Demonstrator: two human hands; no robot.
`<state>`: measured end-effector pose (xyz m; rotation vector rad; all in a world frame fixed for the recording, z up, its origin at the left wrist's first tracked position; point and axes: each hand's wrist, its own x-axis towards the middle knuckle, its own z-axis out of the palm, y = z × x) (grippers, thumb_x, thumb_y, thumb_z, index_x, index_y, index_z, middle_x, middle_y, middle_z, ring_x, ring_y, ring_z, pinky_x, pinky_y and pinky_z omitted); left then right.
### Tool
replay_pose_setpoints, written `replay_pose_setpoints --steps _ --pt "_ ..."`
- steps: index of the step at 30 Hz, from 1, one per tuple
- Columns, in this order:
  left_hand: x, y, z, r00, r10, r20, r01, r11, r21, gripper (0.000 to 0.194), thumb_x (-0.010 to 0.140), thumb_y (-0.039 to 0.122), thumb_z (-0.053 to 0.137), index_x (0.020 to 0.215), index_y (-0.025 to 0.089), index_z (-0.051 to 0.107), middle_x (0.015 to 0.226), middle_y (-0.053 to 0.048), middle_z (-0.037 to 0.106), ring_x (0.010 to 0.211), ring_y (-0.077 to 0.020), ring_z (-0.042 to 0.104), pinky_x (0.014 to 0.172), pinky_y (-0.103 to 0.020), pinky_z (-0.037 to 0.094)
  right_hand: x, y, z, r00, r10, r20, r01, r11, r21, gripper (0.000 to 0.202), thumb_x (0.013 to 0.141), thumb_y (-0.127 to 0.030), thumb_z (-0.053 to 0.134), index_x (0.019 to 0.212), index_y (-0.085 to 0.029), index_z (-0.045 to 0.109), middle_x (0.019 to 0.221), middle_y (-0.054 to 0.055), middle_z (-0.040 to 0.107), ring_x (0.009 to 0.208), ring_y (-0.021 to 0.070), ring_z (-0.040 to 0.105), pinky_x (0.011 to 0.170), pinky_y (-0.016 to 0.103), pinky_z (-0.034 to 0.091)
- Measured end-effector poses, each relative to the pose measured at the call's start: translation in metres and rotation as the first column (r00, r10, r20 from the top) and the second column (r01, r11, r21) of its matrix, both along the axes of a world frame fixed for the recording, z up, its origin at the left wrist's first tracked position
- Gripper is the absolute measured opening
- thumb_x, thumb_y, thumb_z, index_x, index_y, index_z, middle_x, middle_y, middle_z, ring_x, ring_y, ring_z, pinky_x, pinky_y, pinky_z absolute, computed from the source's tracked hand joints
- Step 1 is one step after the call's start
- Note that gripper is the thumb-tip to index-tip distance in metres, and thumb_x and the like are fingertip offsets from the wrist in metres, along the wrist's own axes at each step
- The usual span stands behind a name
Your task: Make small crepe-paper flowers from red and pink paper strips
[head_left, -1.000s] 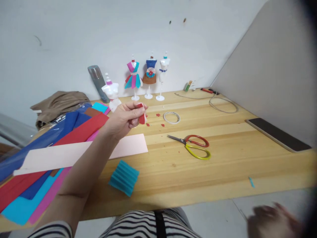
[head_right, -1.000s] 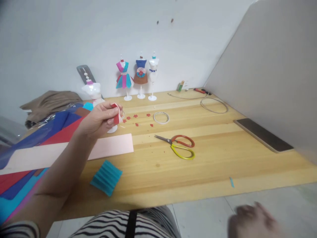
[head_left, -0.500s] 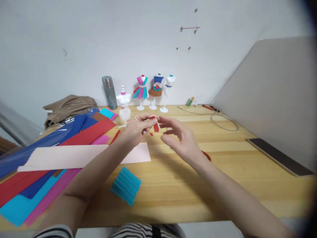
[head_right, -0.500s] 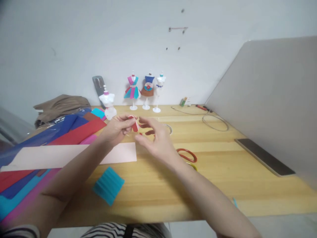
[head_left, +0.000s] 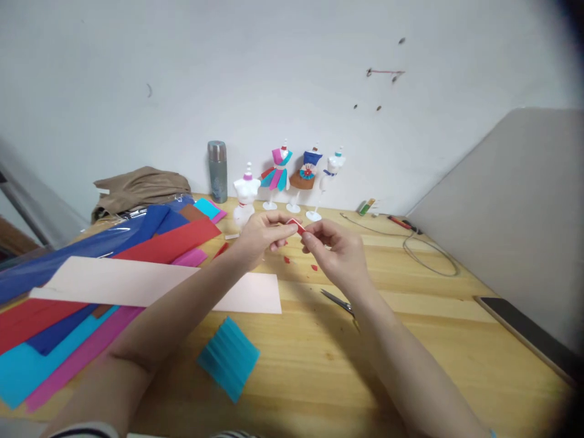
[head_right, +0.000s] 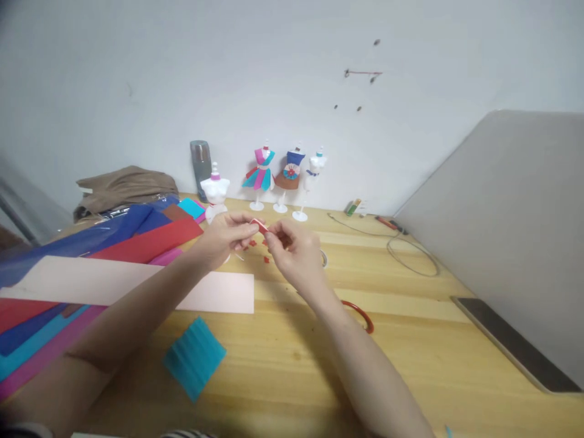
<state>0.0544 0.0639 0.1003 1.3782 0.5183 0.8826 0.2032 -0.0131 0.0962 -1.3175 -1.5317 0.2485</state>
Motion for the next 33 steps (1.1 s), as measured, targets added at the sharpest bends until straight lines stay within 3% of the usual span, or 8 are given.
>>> replay_pose_setpoints --steps 2,4,6,13,22,26,29,33 --pt "-0.001 0.001 0.002 0.989 0.103 -0.106 -0.074 0.965 0.251 0.023 0.071 0.024 0.073 0.093 0.016 0.073 0.063 0.001 0.061 0.054 -0.0083 0.049 0.049 -0.02 0.035 0.007 -0.003 0.001 0.985 0.006 0.17 -0.01 1.0 0.023 0.018 0.086 -0.029 0.059 0.071 -0.02 0.058 0.058 -0.001 0.061 0.05 0.0121 0.055 0.052 0.026 0.042" --pt "-0.003 0.0 0.004 0.97 0.203 -0.136 -0.11 0.859 0.5 0.024 0.071 0.02 0.072 0.095 0.017 0.074 0.082 -0.003 0.069 0.063 -0.0096 0.053 0.056 -0.022 0.039 0.012 -0.006 0.002 0.944 0.038 0.326 -0.052 0.998 0.036 0.018 0.088 -0.025 0.057 0.071 -0.02 0.058 0.059 -0.001 0.061 0.05 0.011 0.053 0.052 0.025 0.041" --pt "-0.004 -0.002 0.005 0.955 0.202 -0.216 -0.014 0.761 0.648 0.011 0.079 0.022 0.066 0.085 0.017 0.074 0.081 -0.003 0.07 0.067 -0.0113 0.055 0.06 -0.023 0.04 0.015 -0.008 0.004 0.892 0.058 0.449 -0.079 0.996 0.029 0.019 0.089 -0.023 0.055 0.07 -0.02 0.057 0.06 -0.001 0.062 0.051 0.0109 0.052 0.052 0.025 0.039" --pt "-0.006 -0.008 0.009 0.865 0.173 -0.472 0.298 0.58 0.758 0.021 0.087 0.017 0.055 0.074 0.016 0.071 0.065 0.0 0.061 0.063 -0.0122 0.048 0.062 -0.027 0.032 0.023 -0.009 0.009 0.801 0.071 0.594 -0.071 0.997 -0.023 0.017 0.086 -0.023 0.054 0.069 -0.02 0.058 0.065 0.002 0.066 0.055 0.0133 0.056 0.055 0.027 0.04" --pt "0.004 -0.017 0.012 0.879 0.221 -0.422 0.188 0.654 0.733 0.041 0.083 0.003 0.059 0.045 0.015 0.051 0.048 0.002 0.036 0.052 -0.0099 0.028 0.059 -0.03 0.017 0.029 -0.018 0.016 0.892 0.053 0.448 -0.009 0.995 -0.101 0.021 0.086 -0.039 0.062 0.07 -0.027 0.063 0.064 0.002 0.063 0.058 0.0176 0.056 0.06 0.035 0.043" --pt "0.001 -0.012 0.017 0.908 0.151 -0.391 0.127 0.789 0.601 0.036 0.081 0.0 0.057 0.048 0.014 0.054 0.047 0.002 0.043 0.048 -0.0081 0.036 0.054 -0.026 0.022 0.064 -0.007 0.009 0.917 -0.025 0.399 0.115 0.972 -0.204 0.013 0.08 -0.036 0.067 0.085 -0.024 0.07 0.076 0.004 0.07 0.065 0.0194 0.062 0.067 0.037 0.046" --pt "-0.001 -0.004 0.016 0.932 0.064 -0.357 0.092 0.91 0.403 0.03 0.083 0.004 0.055 0.054 0.013 0.058 0.049 0.001 0.051 0.041 -0.0075 0.043 0.049 -0.023 0.029 0.096 0.008 -0.003 0.843 -0.003 0.538 0.276 0.861 -0.427 0.015 0.078 -0.027 0.064 0.09 -0.02 0.071 0.079 0.007 0.072 0.074 0.0222 0.066 0.069 0.037 0.047" --pt "-0.004 0.0 0.008 0.967 0.023 -0.254 0.03 0.979 0.203 0.027 0.086 0.005 0.054 0.06 0.011 0.06 0.048 0.001 0.051 0.034 -0.0042 0.038 0.044 -0.022 0.026 0.119 0.026 -0.027 0.799 0.205 0.565 0.272 0.715 -0.644 0.008 0.067 -0.016 0.069 0.072 -0.021 0.071 0.073 0.004 0.072 0.064 0.0191 0.062 0.064 0.033 0.046"
